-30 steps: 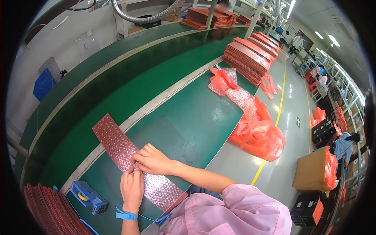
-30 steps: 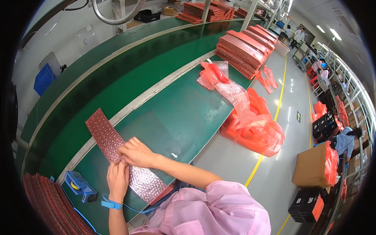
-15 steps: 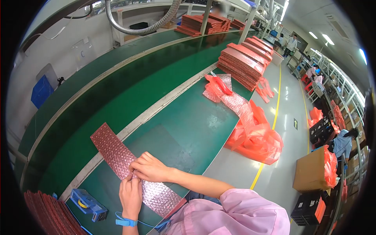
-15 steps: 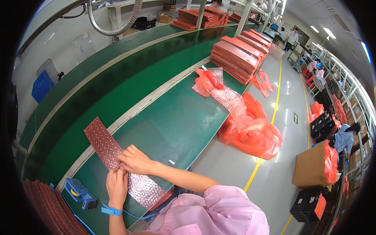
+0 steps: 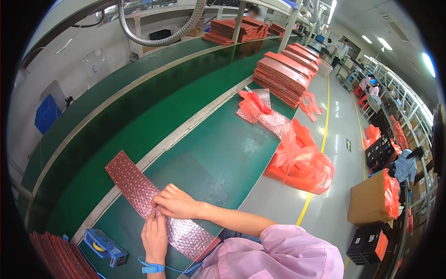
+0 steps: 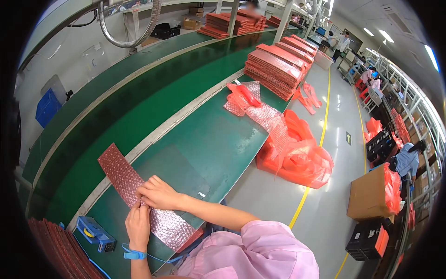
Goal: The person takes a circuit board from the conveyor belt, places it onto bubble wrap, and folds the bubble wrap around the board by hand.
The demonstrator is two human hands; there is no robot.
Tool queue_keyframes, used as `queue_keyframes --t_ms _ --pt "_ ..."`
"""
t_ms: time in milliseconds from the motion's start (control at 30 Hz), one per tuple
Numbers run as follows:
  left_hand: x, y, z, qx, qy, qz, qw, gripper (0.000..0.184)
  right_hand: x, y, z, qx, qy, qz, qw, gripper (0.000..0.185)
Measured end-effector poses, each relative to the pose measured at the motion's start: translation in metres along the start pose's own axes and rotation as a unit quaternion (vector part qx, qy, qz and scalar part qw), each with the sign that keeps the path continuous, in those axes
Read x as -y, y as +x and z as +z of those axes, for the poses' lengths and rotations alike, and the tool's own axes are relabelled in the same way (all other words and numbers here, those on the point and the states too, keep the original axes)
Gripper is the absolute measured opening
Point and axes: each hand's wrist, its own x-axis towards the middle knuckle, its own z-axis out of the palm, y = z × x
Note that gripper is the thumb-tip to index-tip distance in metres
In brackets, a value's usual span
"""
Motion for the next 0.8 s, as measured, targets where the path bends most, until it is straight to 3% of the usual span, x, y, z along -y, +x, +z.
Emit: queue_keyframes --t_ms 367,500,800 --pt "0.0015 -0.001 0.0043 0.008 0.014 -0.01 1.0 0.009 0.0032 0.0 -0.0026 0.007 0.003 0.015 1.0 0.018" --pt "0.0089 -0.0036 0.0053 0.028 0.016 0.01 0.999 0.019 0.0037 0.0005 -0.0029 0.01 -0.001 0.015 1.0 0.017" --pt "-0.0004 0.0009 0.0002 0.014 0.023 -0.002 1.0 0.011 0.0024 -0.0007 0.0005 0.007 0.003 0.02 1.0 0.017"
